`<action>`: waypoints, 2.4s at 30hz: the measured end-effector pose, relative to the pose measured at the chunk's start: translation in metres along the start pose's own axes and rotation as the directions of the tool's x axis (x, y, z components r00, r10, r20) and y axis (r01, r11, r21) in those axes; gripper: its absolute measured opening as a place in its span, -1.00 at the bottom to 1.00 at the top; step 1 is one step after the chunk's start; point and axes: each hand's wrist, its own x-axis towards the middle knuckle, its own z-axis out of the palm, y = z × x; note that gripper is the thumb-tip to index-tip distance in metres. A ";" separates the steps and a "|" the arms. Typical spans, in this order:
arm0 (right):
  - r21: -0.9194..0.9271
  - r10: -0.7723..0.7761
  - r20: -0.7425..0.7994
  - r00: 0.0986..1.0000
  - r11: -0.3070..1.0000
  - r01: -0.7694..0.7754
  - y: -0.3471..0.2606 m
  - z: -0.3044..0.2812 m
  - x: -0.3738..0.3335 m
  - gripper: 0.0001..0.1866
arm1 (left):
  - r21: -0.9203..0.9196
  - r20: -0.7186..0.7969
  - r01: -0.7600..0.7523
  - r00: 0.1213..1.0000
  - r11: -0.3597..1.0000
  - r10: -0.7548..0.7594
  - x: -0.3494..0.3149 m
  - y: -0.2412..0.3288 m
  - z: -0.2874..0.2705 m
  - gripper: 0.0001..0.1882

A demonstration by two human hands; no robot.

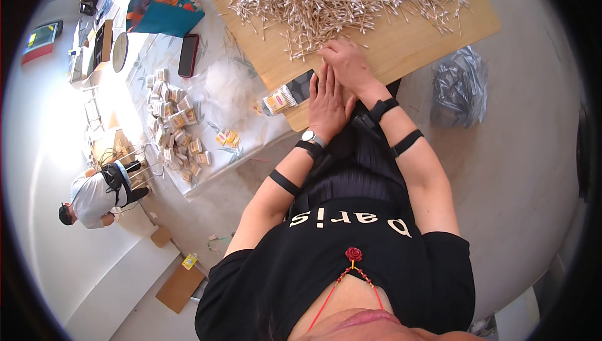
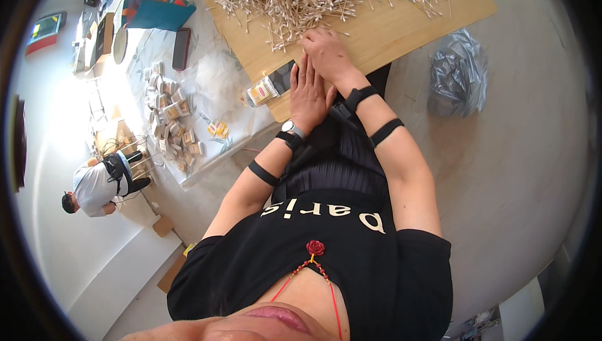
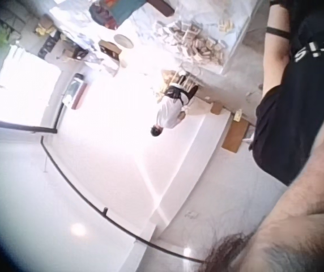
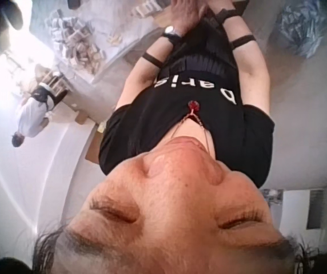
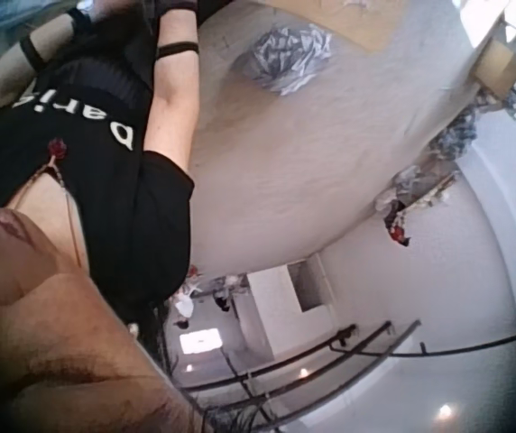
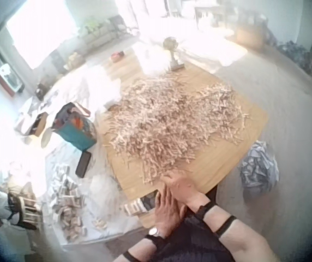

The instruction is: Packing cotton swabs into small plastic bags with labels.

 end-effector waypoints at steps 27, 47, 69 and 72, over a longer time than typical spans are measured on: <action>-0.399 0.439 -0.070 0.896 0.810 -0.429 0.012 -0.020 -0.027 -0.86 | -0.072 -0.050 0.000 0.999 0.997 -0.003 0.000 -0.003 -0.001 -0.08; 0.240 0.526 -0.070 0.848 0.833 -0.497 0.030 -0.061 -0.017 -0.87 | -0.031 -0.057 0.007 0.998 1.000 -0.009 -0.001 -0.001 0.000 -0.09; -0.219 0.060 0.081 0.995 0.975 -0.041 -0.023 0.012 0.028 -0.84 | 0.033 0.060 -0.031 0.998 0.999 0.029 -0.005 -0.010 0.007 -0.13; -0.222 0.060 0.058 0.997 0.974 -0.046 -0.018 0.021 0.026 -0.84 | 0.013 0.039 -0.026 0.999 1.000 0.026 -0.005 -0.011 0.010 -0.12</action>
